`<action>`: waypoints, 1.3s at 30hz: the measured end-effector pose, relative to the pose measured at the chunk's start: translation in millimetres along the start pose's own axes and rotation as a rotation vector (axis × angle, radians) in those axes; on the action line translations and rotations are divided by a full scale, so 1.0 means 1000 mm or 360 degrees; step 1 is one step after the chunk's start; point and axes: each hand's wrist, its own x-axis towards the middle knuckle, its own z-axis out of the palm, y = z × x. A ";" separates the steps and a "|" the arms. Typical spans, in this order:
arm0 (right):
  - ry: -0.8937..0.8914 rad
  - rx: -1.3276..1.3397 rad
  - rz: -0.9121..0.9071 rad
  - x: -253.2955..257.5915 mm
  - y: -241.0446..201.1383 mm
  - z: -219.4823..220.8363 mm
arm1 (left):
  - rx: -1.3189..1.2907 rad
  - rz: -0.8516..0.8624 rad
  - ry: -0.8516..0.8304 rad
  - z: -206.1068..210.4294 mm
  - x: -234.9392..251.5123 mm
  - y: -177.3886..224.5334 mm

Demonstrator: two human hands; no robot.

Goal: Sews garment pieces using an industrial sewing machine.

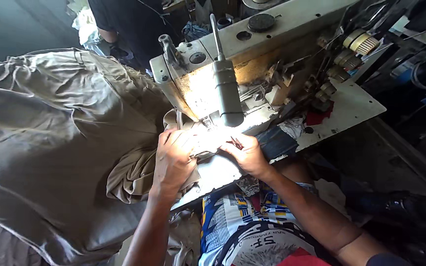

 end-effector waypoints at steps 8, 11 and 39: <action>-0.0410 -0.0311 -0.0197 0.023 -0.008 -0.012 | -0.0678 -0.0269 -0.0176 -0.058 -0.011 0.021; -0.0492 -0.0635 -0.0208 0.036 -0.023 -0.008 | -0.0603 -0.0303 0.0014 -0.079 0.004 0.018; -0.0138 -0.0101 -0.0103 -0.055 -0.003 -0.020 | -0.0009 0.0250 0.0014 0.003 -0.039 0.016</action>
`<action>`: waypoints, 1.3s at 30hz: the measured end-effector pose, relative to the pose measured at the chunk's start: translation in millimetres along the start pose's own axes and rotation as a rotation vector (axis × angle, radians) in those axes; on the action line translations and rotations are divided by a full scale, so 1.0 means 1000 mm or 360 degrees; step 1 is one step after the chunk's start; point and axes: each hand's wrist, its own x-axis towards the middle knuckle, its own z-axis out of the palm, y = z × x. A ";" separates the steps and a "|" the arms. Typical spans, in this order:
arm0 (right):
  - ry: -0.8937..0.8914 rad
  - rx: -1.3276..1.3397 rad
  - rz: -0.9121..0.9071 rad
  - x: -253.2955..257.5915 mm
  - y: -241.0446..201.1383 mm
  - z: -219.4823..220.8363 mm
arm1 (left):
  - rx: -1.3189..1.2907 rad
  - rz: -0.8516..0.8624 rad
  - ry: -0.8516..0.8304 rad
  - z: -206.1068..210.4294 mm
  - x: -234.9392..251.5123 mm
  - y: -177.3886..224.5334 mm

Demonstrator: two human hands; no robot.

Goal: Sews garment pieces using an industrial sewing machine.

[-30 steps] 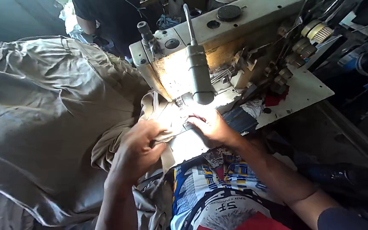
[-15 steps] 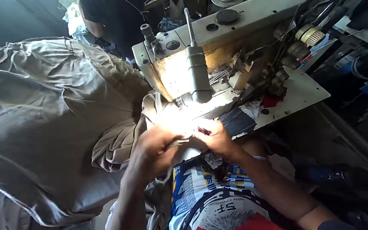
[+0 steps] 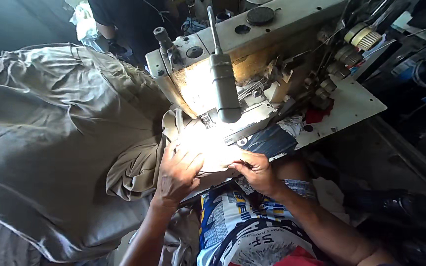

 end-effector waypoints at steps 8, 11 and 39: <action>0.0092 0.0023 0.0042 -0.003 -0.002 0.000 | -0.0094 0.0075 -0.0444 -0.014 0.016 -0.018; 0.0083 0.0033 0.0032 -0.003 -0.004 -0.001 | 0.0033 0.0050 -0.0428 -0.019 0.019 -0.016; 0.0180 -0.0012 0.0085 0.055 0.011 0.021 | 0.0064 -0.0184 -0.0511 -0.045 0.053 -0.052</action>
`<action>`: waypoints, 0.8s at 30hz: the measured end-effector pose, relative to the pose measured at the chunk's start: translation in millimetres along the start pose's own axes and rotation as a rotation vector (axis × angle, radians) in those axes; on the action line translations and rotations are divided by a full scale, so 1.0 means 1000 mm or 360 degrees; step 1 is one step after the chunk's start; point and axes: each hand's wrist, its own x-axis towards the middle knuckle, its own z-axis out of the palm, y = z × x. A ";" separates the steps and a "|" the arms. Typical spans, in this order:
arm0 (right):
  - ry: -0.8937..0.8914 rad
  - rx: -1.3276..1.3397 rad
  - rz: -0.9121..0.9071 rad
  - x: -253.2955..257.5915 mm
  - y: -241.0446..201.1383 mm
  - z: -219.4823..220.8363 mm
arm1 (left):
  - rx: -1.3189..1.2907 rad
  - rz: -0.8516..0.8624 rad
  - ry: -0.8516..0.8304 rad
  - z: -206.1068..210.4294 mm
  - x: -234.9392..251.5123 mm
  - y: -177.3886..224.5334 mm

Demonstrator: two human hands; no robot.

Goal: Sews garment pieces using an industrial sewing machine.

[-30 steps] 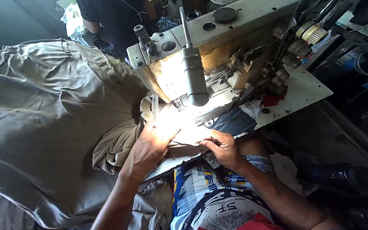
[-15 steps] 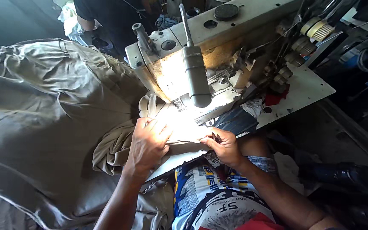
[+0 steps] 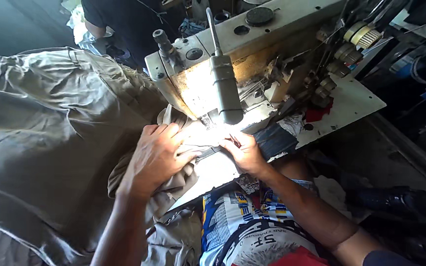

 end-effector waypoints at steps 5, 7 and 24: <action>-0.0107 -0.0183 -0.0158 0.005 0.001 -0.005 | 0.0103 -0.0111 -0.0132 -0.045 -0.025 -0.020; -0.0263 -0.0283 -0.0190 0.010 -0.006 -0.012 | -0.0117 -0.0026 0.0019 -0.059 -0.031 -0.007; -0.0447 -0.0123 -0.0173 -0.056 -0.023 -0.042 | 0.0061 0.0007 0.0592 0.088 -0.045 0.056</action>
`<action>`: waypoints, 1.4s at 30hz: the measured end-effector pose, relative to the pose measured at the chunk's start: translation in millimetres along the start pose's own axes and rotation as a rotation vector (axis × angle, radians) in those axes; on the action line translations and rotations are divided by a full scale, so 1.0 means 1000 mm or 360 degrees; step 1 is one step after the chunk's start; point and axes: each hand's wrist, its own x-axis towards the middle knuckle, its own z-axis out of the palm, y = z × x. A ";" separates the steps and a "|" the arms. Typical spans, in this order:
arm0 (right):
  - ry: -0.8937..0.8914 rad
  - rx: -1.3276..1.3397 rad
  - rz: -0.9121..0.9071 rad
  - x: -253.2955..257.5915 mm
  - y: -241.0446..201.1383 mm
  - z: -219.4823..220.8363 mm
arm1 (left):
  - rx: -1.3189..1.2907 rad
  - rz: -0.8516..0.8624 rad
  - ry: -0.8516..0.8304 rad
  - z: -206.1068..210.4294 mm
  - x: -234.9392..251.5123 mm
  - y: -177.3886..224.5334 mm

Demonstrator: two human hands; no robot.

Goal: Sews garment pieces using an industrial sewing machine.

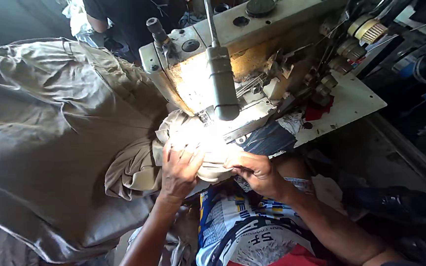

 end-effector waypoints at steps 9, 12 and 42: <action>0.0148 0.0206 0.0073 -0.001 -0.003 0.002 | -0.0013 0.0083 -0.0261 -0.033 0.023 0.003; 0.0208 0.0192 0.0116 0.007 0.000 0.004 | 0.0003 0.0098 -0.0247 -0.030 0.031 -0.006; 0.0356 -0.0020 0.0055 0.069 0.028 0.022 | -0.0285 0.0107 -0.0488 -0.060 0.064 -0.059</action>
